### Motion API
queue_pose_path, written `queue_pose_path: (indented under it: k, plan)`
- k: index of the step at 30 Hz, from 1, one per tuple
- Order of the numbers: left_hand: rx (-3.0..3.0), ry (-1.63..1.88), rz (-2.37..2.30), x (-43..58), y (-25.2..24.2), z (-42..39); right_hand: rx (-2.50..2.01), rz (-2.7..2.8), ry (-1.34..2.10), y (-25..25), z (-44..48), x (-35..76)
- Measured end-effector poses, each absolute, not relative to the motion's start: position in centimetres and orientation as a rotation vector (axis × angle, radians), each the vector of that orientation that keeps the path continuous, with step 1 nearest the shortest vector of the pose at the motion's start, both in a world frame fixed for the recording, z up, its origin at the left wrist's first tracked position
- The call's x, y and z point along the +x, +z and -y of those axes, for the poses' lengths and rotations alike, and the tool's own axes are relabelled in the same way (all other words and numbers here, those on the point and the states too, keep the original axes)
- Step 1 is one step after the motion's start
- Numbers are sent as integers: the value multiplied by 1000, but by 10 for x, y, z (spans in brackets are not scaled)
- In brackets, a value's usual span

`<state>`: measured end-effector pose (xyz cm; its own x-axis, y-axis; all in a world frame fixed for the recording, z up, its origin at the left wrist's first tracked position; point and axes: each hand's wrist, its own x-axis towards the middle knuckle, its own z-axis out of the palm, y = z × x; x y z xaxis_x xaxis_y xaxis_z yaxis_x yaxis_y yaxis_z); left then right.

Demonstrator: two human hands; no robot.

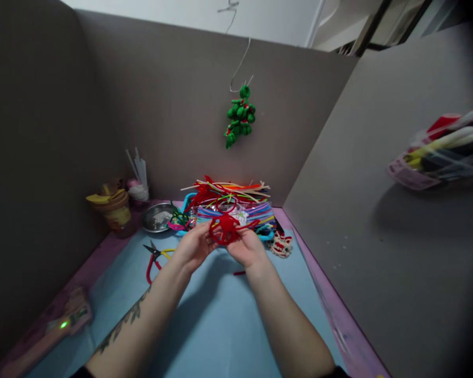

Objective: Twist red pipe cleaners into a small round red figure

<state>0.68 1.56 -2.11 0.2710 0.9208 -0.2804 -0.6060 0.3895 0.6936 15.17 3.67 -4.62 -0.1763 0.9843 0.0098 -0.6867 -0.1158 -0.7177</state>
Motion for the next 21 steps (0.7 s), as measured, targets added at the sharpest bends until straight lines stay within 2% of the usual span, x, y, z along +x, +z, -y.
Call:
queue_pose_path:
  k: [7, 15, 21]
  plan:
    - [421, 1259, -580, 3, -22, -24, -521, 535, 1794, -27, -21, 148]
    - [602, 1363, -519, 6, -15, -16, -558, 757, 1622, -25, -10, 129]
    - [529, 1380, -478, 12, -14, -11, -546, 852, 1546, -31, -12, 129]
